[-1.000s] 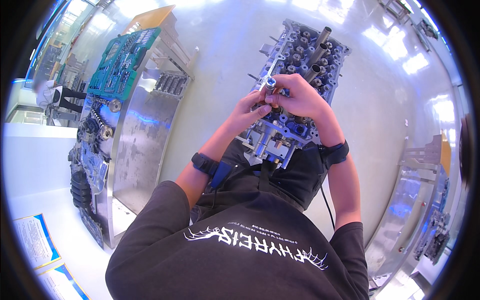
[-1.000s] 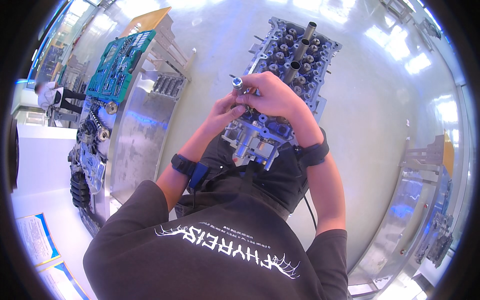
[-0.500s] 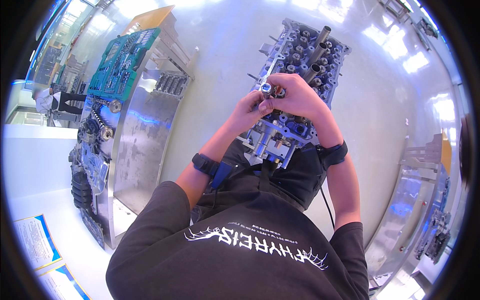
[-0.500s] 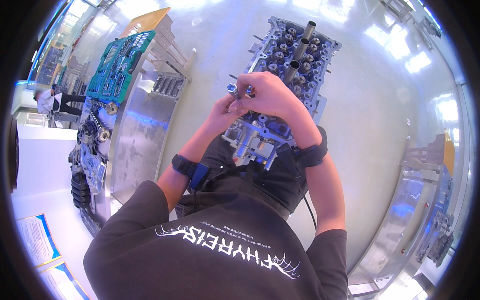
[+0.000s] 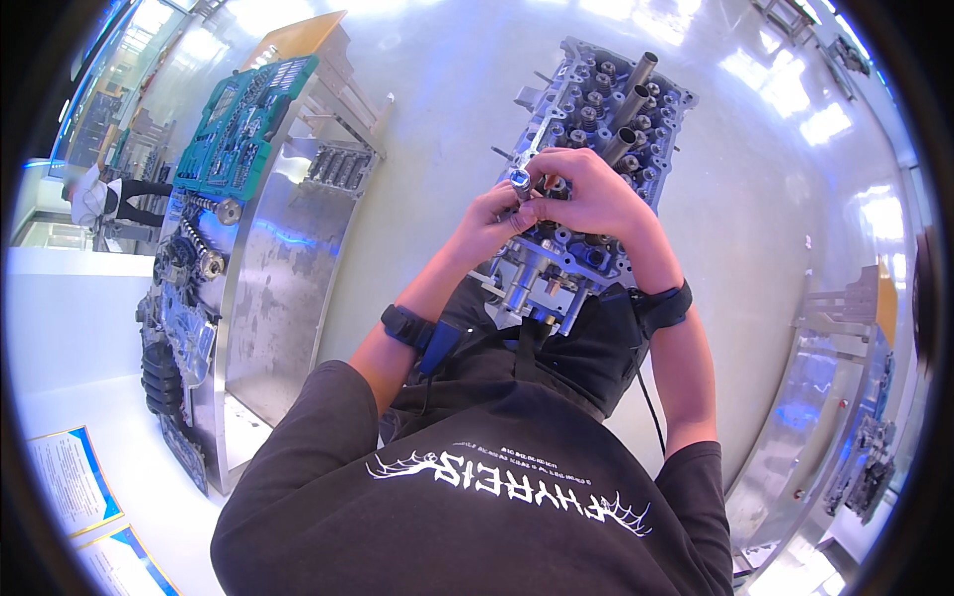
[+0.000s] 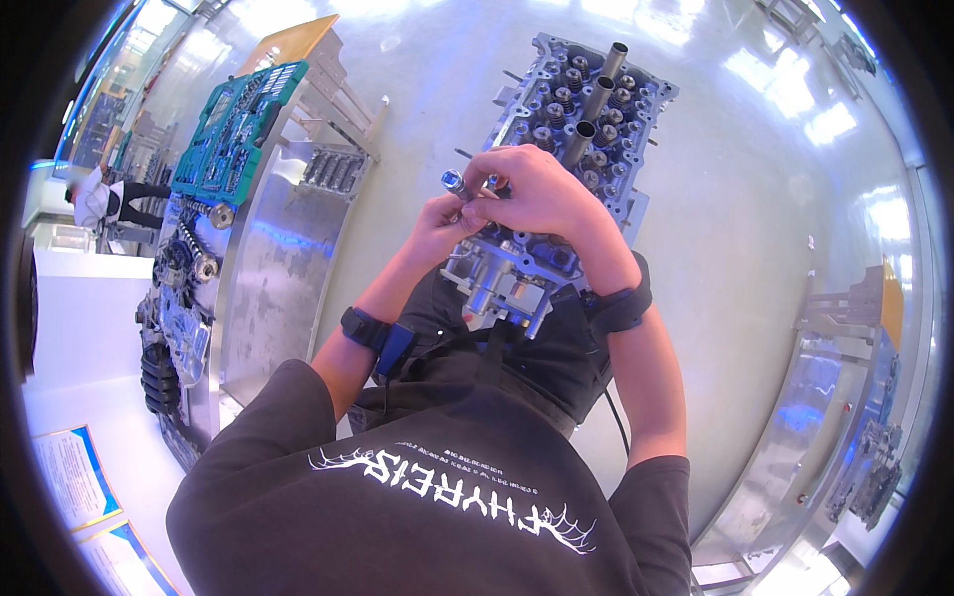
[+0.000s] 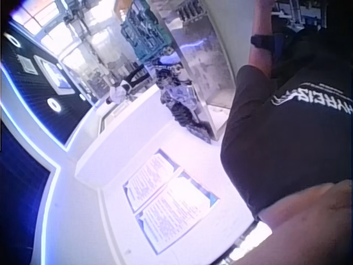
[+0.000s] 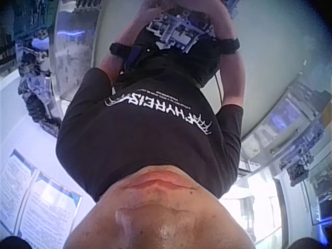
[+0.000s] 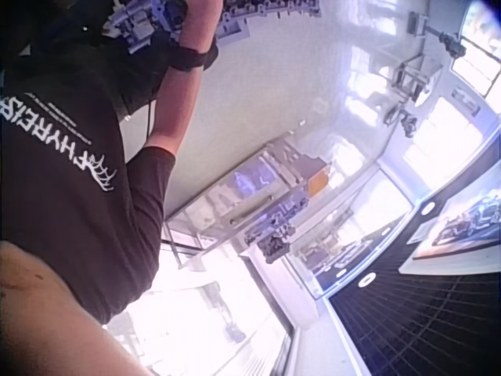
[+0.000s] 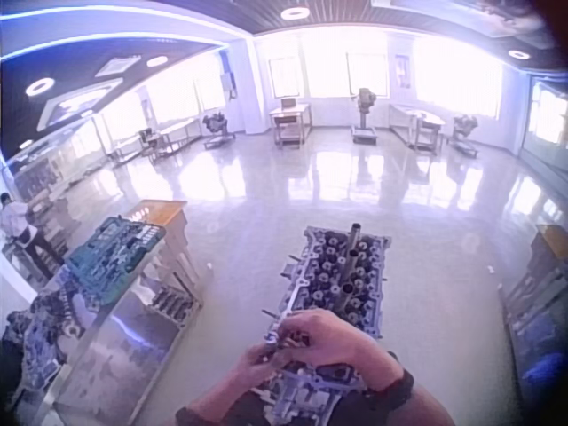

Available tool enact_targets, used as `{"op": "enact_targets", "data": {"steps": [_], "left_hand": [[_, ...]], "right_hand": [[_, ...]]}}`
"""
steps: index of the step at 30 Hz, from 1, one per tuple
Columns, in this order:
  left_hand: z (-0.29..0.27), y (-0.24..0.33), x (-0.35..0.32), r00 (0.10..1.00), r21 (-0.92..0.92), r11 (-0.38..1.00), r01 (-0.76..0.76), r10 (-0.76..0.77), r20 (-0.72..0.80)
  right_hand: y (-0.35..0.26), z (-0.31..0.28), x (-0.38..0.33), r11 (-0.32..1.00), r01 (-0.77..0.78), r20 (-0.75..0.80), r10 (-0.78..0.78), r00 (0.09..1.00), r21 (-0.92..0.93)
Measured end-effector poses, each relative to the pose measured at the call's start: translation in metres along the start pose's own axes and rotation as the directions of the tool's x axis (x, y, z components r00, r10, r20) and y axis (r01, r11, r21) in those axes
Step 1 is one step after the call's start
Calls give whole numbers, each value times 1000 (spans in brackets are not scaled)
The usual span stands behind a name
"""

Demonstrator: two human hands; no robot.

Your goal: Inserting small metal components into a cylinder head.

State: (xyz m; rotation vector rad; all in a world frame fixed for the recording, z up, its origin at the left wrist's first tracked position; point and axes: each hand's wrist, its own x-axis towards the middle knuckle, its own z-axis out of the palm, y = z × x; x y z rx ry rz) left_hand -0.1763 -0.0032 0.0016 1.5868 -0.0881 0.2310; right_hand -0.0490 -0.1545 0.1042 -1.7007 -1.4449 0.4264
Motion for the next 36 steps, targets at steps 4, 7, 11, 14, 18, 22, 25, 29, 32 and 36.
{"op": "enact_targets", "data": {"steps": [4,7,11,14,18,22,25,29,32,36], "left_hand": [[3,1,0,1000,-31,999,21,-21,-19],[7,8,2,1000,3,1000,19,-19,-24],[6,4,2,997,-38,999,-20,17,-72],[6,2,1,997,9,999,-33,33,-69],[6,-1,2,997,72,997,-29,34,-71],[6,-5,2,995,43,999,-23,27,-100],[7,-5,2,994,52,999,-14,19,-107],[6,-6,2,994,61,998,-7,13,-105],[6,-3,2,995,70,998,5,1,-96],[5,-3,2,996,79,997,5,2,-84]], "right_hand": [[2,-1,-1,1000,21,-16,-20,1000,23],[13,4,0,998,67,-8,-67,998,18],[14,4,2,999,36,39,-36,999,-8],[18,6,2,999,47,37,-47,998,-17],[16,5,1,1000,-14,42,13,999,26],[16,5,1,1000,8,32,-8,999,-1],[15,5,1,1000,17,24,-17,1000,-14],[13,5,0,999,28,20,-27,999,-16],[13,5,0,999,41,6,-41,999,-18],[12,5,0,998,47,3,-47,999,-45]]}}
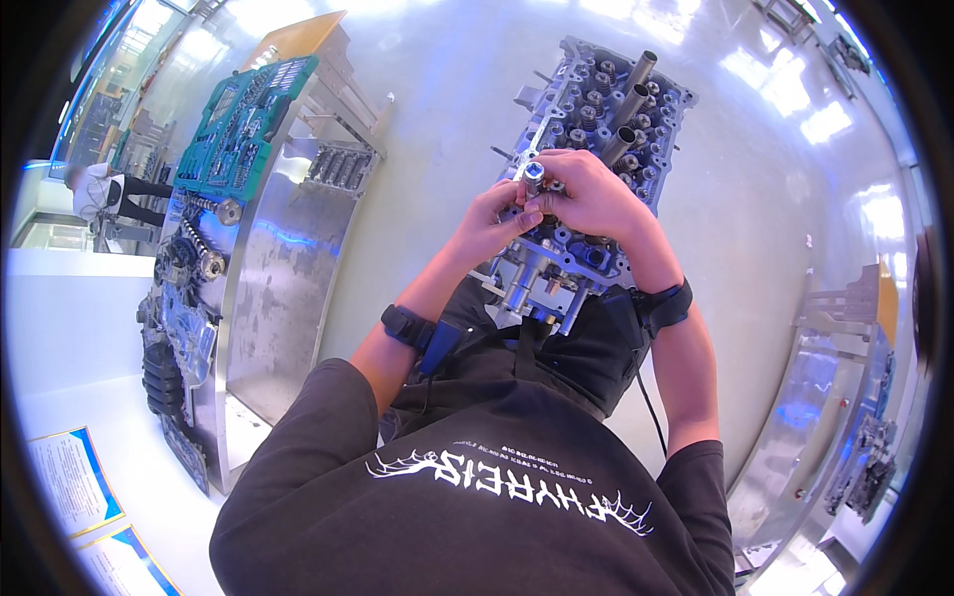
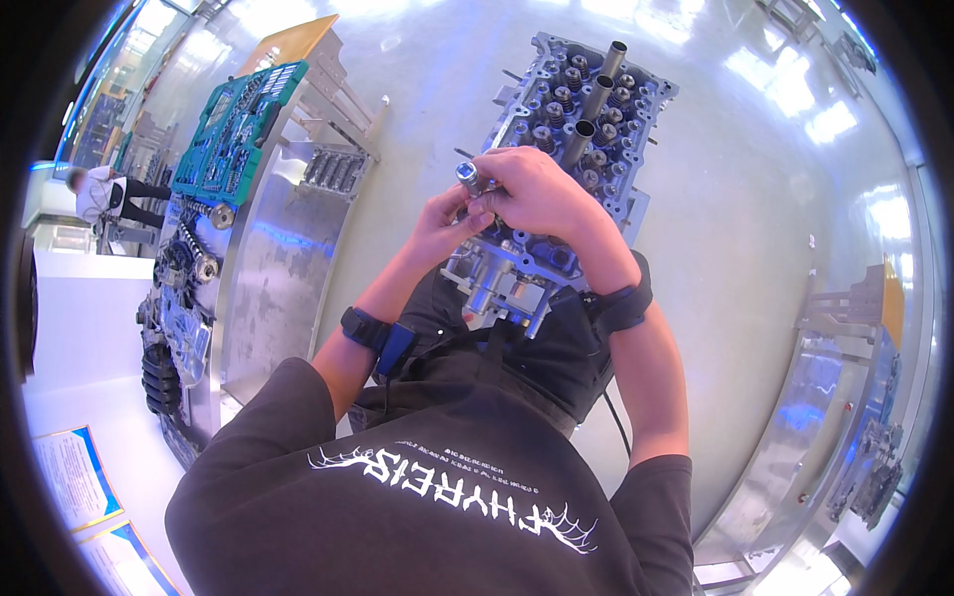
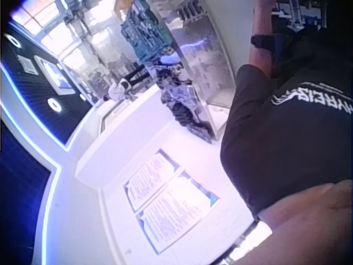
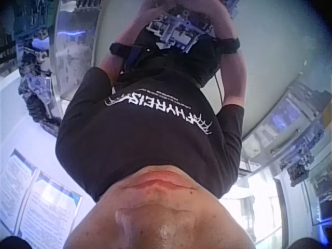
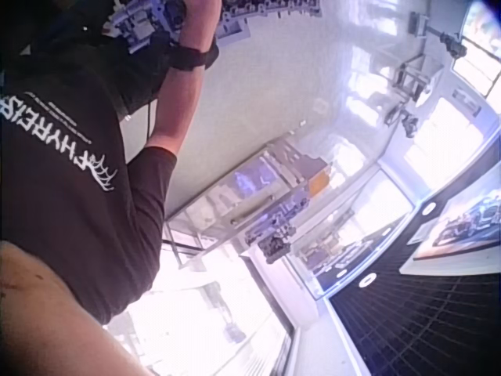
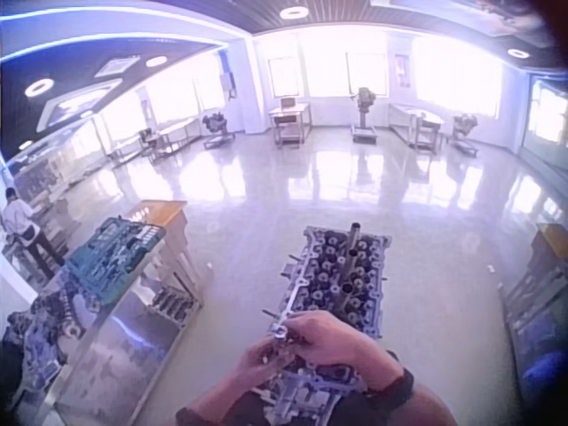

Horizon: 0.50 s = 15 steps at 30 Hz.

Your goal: Inserting small metal components into a cylinder head.

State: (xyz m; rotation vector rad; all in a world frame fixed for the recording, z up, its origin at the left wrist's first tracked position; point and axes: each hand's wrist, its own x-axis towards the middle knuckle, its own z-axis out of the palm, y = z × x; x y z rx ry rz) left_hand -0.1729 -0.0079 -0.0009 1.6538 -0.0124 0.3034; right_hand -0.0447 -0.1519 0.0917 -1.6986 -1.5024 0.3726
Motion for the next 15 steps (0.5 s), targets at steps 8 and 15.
{"op": "enact_targets", "data": {"steps": [8,15], "left_hand": [[0,1,1,1000,21,1000,-20,20,8],[1,4,1,1000,-7,1000,-29,29,1]], "right_hand": [[-1,1,-1,1000,10,-42,-10,999,-2],[-3,1,1,1000,11,-50,-12,999,-14]]}}
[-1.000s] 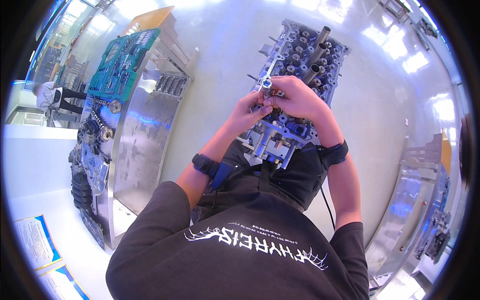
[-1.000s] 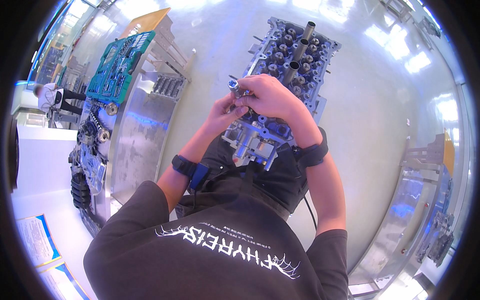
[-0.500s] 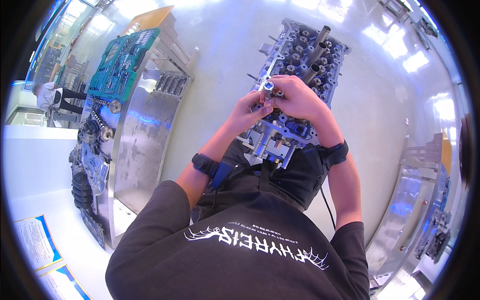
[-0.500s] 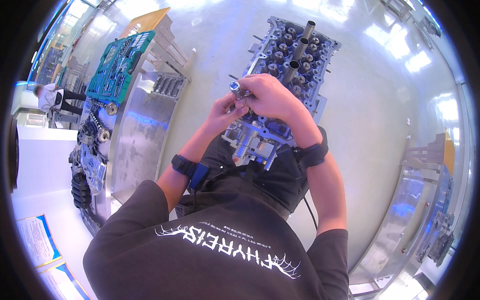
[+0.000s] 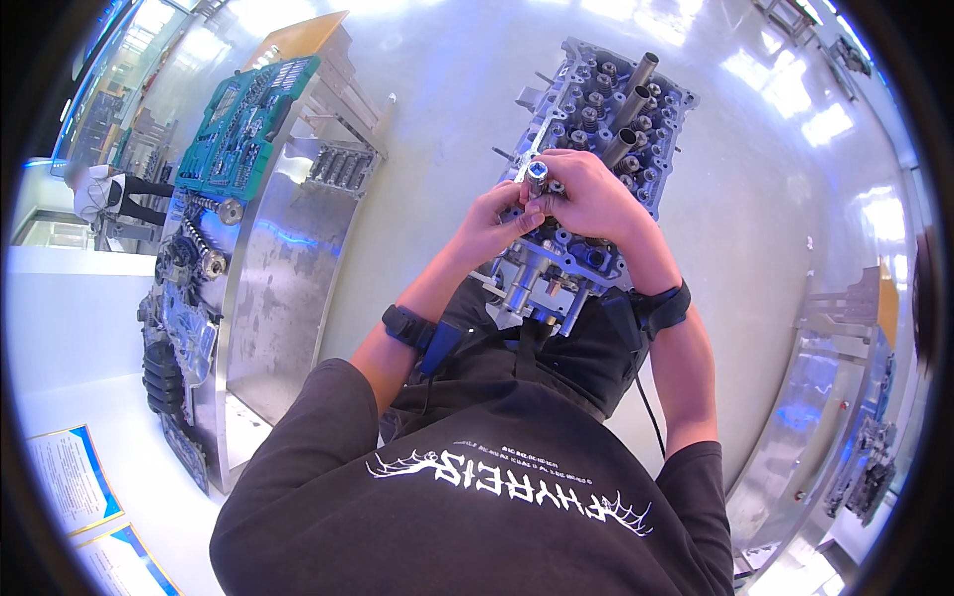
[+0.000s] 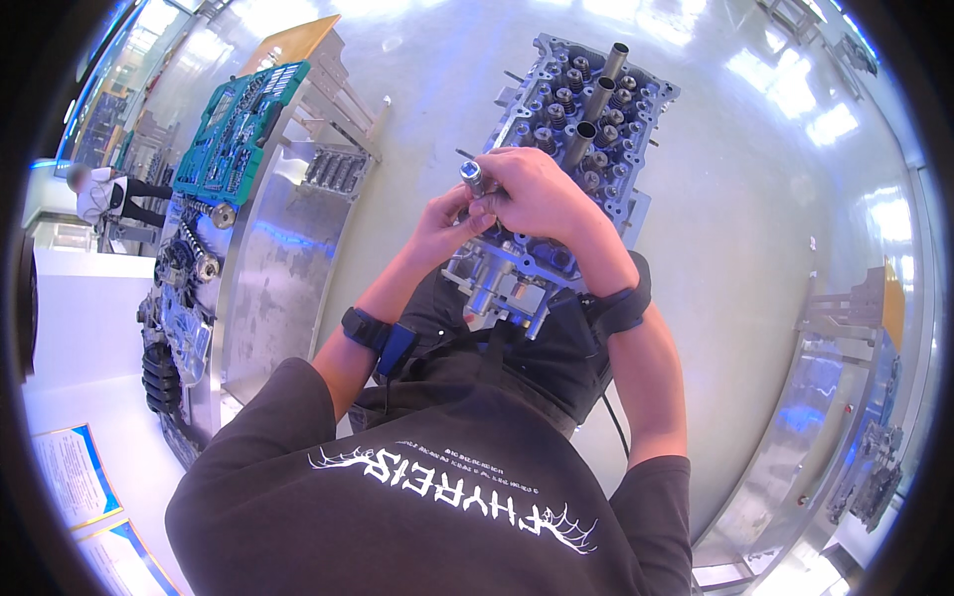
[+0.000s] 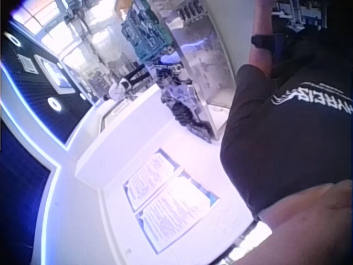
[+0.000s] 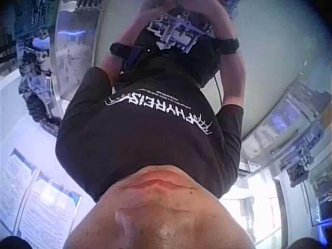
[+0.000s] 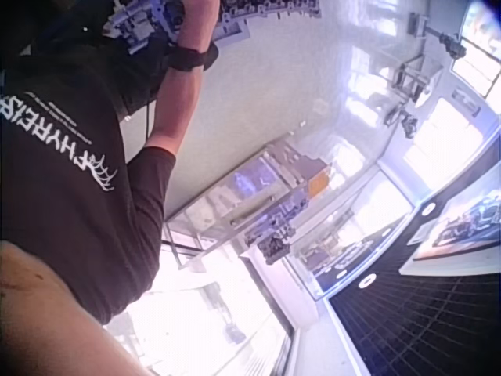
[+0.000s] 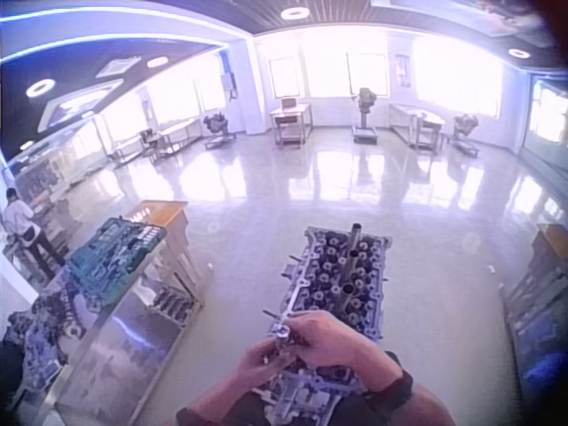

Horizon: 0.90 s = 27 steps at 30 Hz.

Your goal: Inserting small metal components into a cylinder head.

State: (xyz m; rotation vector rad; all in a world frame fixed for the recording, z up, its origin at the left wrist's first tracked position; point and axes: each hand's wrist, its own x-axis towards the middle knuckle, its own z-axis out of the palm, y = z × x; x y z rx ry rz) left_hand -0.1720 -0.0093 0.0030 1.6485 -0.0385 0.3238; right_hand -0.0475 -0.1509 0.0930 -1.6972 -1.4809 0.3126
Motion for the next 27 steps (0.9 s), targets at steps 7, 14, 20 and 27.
{"op": "enact_targets", "data": {"steps": [7,14,20,27], "left_hand": [[0,-2,2,1000,64,998,-8,8,9],[4,4,-1,1000,-64,998,4,-5,-28],[2,4,1,1000,67,998,-8,8,-6],[-12,-7,0,993,-23,993,-114,113,-36]], "right_hand": [[3,1,-2,1000,9,-41,-10,999,-24],[-3,2,0,999,-46,-6,46,999,-18],[-9,1,1,988,-117,21,120,993,-103],[-15,7,18,980,-44,26,50,998,-196]]}}
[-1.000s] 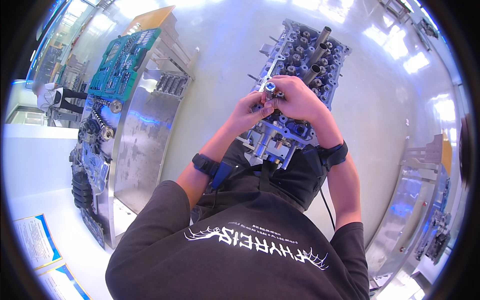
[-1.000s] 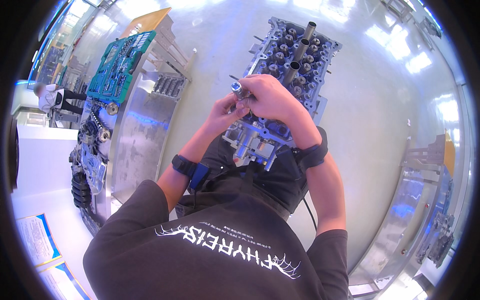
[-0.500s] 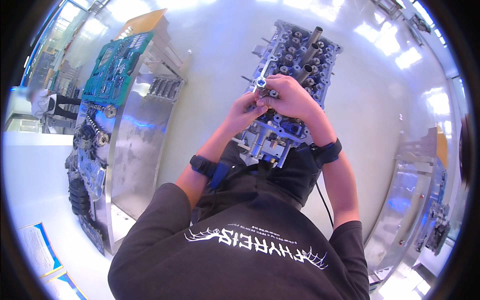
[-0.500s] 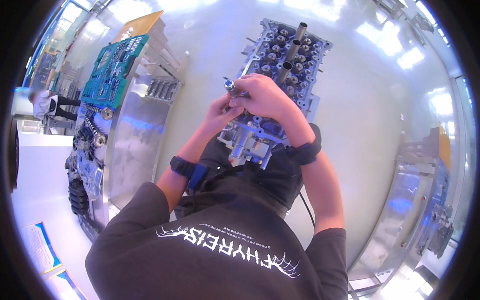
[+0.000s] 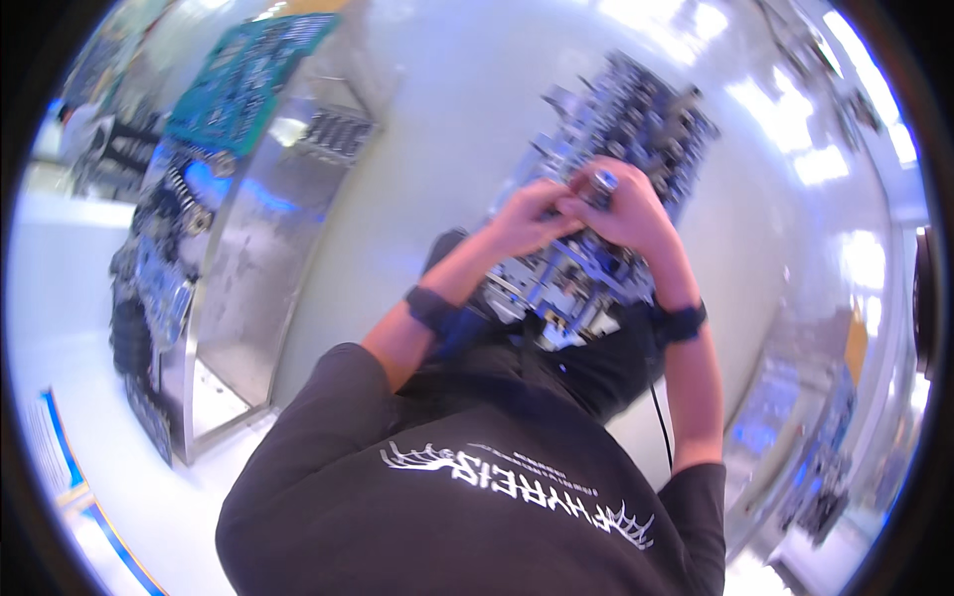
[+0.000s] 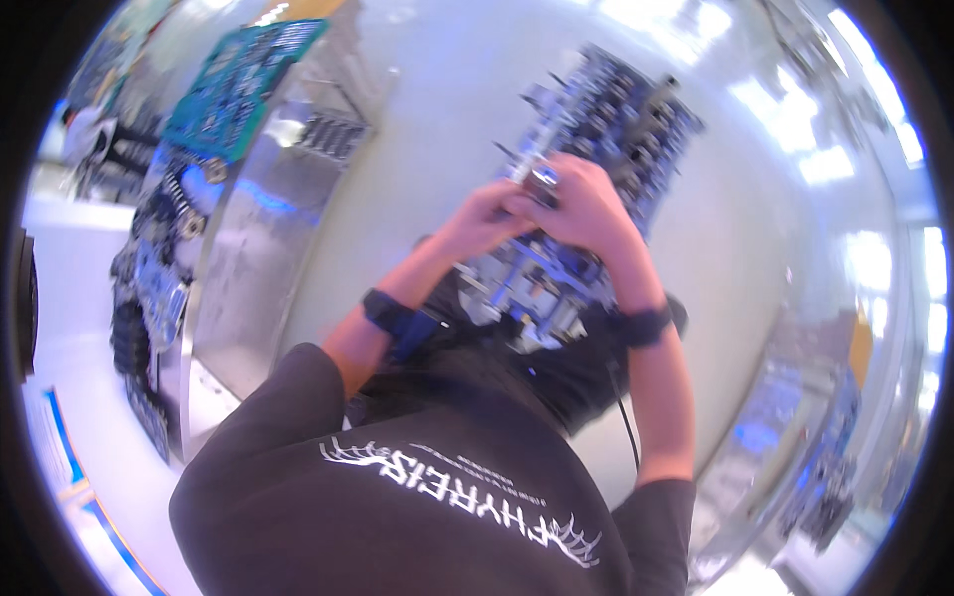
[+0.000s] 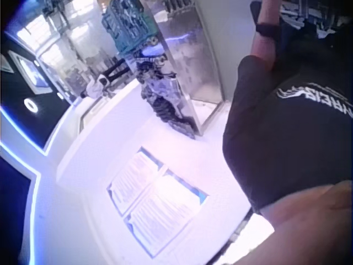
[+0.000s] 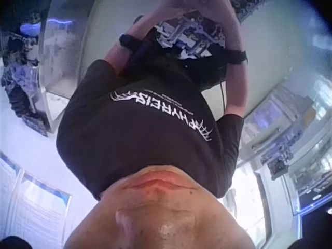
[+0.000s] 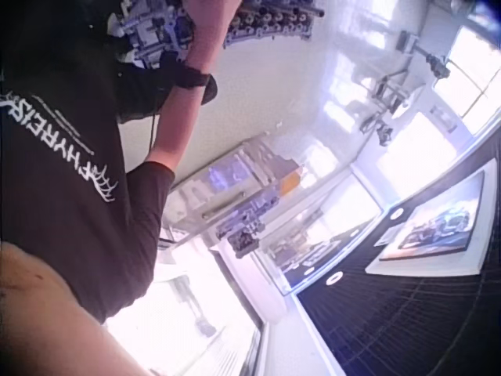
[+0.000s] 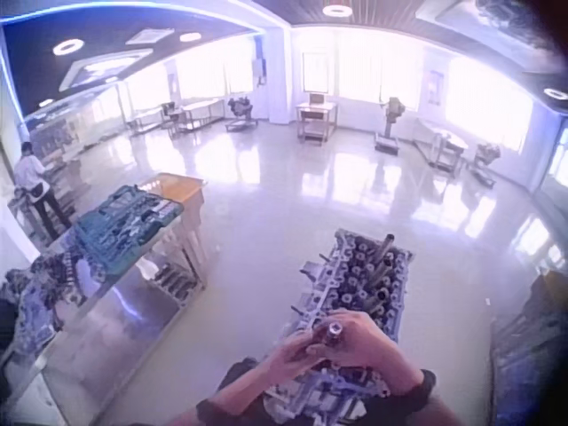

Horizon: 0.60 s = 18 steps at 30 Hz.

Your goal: Inserting small metal components into a cylinder head.

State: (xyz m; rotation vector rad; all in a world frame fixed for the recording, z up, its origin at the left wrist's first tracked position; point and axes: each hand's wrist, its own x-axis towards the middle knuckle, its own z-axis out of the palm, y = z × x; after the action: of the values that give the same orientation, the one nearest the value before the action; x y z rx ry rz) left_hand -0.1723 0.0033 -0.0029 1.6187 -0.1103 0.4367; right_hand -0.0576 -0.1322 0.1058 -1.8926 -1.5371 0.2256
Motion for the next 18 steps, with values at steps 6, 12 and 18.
{"op": "enact_targets", "data": {"steps": [6,12,18], "left_hand": [[5,3,11,992,100,994,38,-49,119],[-12,2,6,949,-235,934,268,-214,230],[-19,3,12,897,-282,868,409,-325,299]], "right_hand": [[3,-3,-10,988,-115,-32,112,993,-104],[-7,3,-5,990,-122,6,123,992,-69],[-2,5,-13,991,-91,-22,89,996,-101]]}}
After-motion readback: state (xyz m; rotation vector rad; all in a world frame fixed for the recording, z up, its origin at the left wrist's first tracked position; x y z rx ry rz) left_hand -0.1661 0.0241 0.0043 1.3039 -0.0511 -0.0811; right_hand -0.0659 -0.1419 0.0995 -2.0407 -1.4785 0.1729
